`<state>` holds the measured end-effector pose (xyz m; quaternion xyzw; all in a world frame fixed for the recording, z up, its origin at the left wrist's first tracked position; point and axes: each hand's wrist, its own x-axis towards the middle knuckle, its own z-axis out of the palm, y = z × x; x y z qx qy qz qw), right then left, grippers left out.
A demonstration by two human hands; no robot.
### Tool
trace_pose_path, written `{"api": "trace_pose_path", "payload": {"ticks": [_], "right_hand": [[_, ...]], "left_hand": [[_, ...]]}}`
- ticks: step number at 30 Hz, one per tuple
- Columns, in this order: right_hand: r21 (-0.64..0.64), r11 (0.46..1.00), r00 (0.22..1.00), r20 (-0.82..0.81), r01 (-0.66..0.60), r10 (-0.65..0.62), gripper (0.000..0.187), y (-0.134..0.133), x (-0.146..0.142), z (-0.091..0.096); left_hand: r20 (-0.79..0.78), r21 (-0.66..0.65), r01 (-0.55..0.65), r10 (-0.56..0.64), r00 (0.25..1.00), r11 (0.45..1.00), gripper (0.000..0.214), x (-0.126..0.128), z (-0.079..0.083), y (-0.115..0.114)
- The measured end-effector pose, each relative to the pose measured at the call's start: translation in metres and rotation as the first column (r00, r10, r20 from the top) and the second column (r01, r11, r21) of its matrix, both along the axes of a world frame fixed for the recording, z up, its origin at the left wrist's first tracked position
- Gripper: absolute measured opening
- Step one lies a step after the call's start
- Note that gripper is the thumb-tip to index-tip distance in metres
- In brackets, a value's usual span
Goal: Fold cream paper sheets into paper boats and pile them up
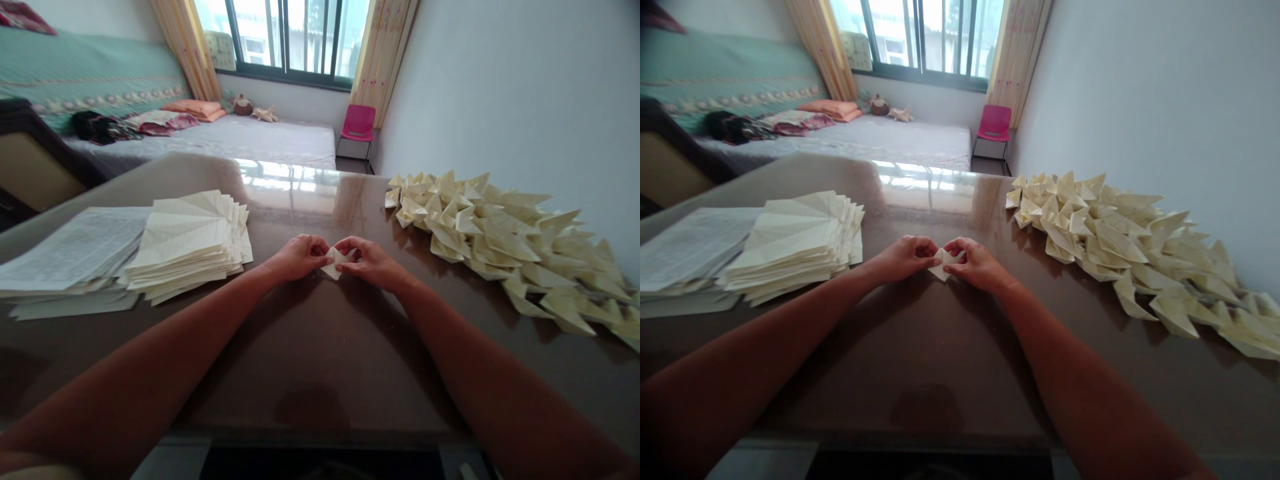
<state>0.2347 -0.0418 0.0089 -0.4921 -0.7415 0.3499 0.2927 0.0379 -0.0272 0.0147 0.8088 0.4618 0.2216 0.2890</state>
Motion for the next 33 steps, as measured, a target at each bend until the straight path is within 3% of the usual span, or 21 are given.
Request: {"api": "trace_pose_path", "payload": {"ticks": [4,12,16,20,33], "right_hand": [[0.074,0.997,0.998,0.057,-0.01,0.005,0.027,-0.003,-0.001,0.007],[0.301,0.954,0.98,0.187,0.004,-0.063,0.037,-0.004,0.003,0.014],[0.313,0.949,0.975,0.217,-0.029,-0.042,0.04,-0.004,0.002,0.009],[0.339,0.939,0.976,0.216,-0.059,-0.017,0.04,-0.005,-0.001,0.006],[0.331,0.943,0.987,0.139,0.025,-0.075,0.041,-0.005,-0.002,0.007]], "left_hand": [[0.075,0.08,0.017,-0.023,0.997,0.997,0.023,0.001,0.005,-0.002],[0.114,0.261,-0.006,-0.025,0.993,0.965,0.022,0.002,-0.003,0.0],[0.078,0.314,0.005,-0.031,0.996,0.949,0.026,0.003,-0.002,-0.003],[0.058,0.318,-0.056,0.039,0.998,0.946,0.022,0.007,-0.001,-0.009],[0.146,0.306,-0.109,0.066,0.987,0.946,0.018,0.011,-0.004,-0.009]]}}
